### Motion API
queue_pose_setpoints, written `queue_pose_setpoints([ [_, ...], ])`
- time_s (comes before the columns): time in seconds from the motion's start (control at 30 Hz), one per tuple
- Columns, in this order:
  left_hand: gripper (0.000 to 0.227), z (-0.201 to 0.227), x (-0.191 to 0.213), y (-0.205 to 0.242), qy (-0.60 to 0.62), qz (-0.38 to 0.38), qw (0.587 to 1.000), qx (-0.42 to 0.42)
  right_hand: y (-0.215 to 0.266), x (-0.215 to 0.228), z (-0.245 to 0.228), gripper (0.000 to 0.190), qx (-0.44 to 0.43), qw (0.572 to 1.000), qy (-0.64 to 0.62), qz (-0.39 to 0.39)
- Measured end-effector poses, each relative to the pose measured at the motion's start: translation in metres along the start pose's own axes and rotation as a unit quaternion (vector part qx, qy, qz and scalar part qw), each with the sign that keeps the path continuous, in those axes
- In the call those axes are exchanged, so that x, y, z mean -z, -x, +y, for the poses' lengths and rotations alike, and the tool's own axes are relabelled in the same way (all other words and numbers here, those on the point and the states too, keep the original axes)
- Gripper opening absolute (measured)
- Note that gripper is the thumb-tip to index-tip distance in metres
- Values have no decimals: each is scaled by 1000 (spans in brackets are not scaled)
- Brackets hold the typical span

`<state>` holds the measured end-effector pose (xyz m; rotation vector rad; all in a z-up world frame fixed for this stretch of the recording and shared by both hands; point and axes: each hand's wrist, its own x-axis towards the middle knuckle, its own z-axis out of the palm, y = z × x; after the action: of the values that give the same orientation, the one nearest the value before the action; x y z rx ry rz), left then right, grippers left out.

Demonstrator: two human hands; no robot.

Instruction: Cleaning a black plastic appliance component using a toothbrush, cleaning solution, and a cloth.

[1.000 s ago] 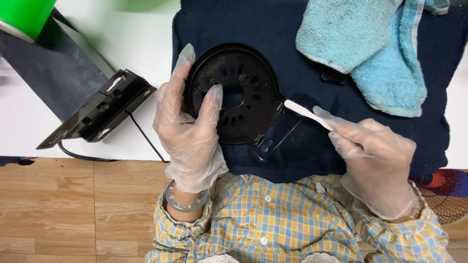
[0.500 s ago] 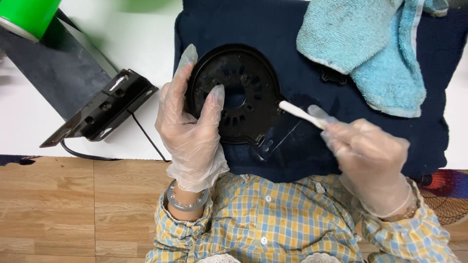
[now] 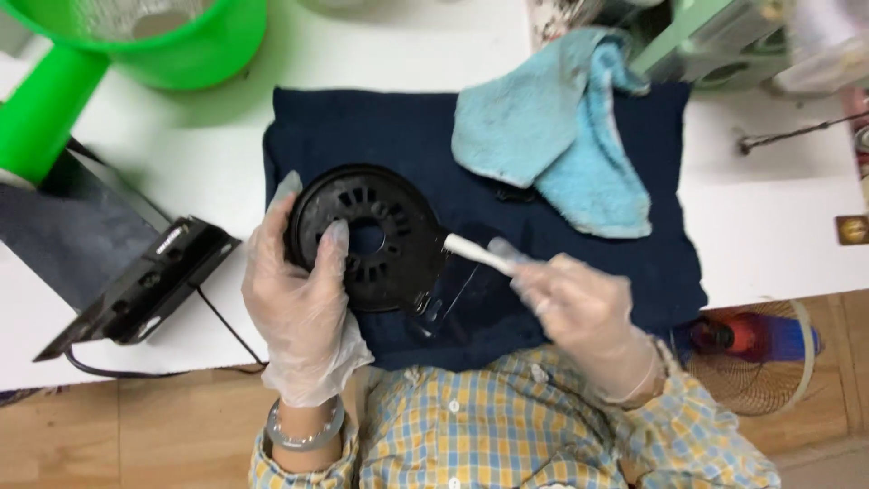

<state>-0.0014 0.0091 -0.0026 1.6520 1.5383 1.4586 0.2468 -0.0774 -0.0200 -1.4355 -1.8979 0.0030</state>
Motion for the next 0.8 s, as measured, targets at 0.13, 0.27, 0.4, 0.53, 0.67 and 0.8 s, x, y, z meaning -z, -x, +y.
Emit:
queue_pose_setpoints([
  [0.13, 44, 3, -1, 0, 14, 25, 999, -15, -7, 9, 1, 5, 23, 999, -21, -22],
  [0.27, 44, 7, 2, 1, 10, 19, 1000, -21, -9, 4, -12, 6, -57, 996, -68, 8],
  [0.4, 45, 13, 5, 1, -4, 1, 1000, 26, -10, 4, -16, 6, -102, 992, -72, 24],
  [0.53, 44, 14, 7, 2, 23, -15, 998, 55, -4, 9, -9, 20, -98, 984, -130, -75],
  [0.67, 43, 13, 5, 2, 32, -10, 997, 66, -5, 8, -14, 8, -152, 983, -102, 8],
  [0.8, 42, -2, 1, 3, 6, -26, 999, 30, 2, 10, -11, 11, -159, 980, -110, -49],
])
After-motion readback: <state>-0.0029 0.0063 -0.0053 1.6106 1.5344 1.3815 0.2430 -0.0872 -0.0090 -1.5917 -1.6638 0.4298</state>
